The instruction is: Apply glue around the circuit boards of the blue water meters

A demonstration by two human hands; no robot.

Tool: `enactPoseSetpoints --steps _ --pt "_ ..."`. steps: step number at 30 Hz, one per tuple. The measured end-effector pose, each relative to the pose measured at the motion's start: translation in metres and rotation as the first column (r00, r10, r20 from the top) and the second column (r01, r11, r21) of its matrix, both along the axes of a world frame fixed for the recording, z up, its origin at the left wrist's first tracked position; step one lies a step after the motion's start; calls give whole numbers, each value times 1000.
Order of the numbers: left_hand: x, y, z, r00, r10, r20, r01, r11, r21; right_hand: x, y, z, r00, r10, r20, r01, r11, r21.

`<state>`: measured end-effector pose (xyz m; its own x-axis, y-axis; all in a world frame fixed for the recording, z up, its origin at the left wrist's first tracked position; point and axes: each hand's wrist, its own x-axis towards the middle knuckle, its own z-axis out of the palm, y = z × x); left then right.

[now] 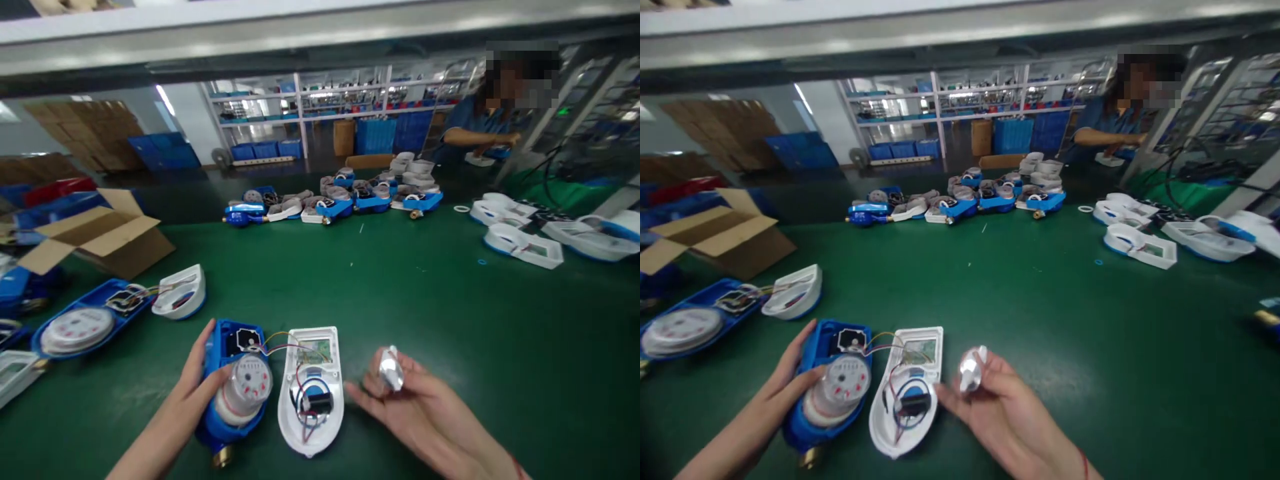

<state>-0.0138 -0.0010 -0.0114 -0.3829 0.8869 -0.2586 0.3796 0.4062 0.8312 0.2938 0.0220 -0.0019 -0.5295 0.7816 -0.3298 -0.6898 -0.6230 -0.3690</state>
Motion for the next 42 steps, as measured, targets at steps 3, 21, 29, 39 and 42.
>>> enactPoseSetpoints --steps 3,21,29,39,42 --pt "4 -16 5 999 -21 -40 21 1000 -7 -1 17 -6 996 -57 74 54 997 46" --pt "78 38 35 231 -703 -673 745 572 -342 -31 20 -19 992 8 122 -26 989 146" --pt "53 69 31 231 -832 -504 795 460 -395 -28 34 -13 963 73 258 -126 973 194" --pt "49 76 24 296 -873 -388 858 421 -294 -36 43 -15 724 -96 683 -324 827 460" --pt "48 73 21 322 -865 -385 860 437 -264 -46 46 -18 537 -356 765 -493 604 627"
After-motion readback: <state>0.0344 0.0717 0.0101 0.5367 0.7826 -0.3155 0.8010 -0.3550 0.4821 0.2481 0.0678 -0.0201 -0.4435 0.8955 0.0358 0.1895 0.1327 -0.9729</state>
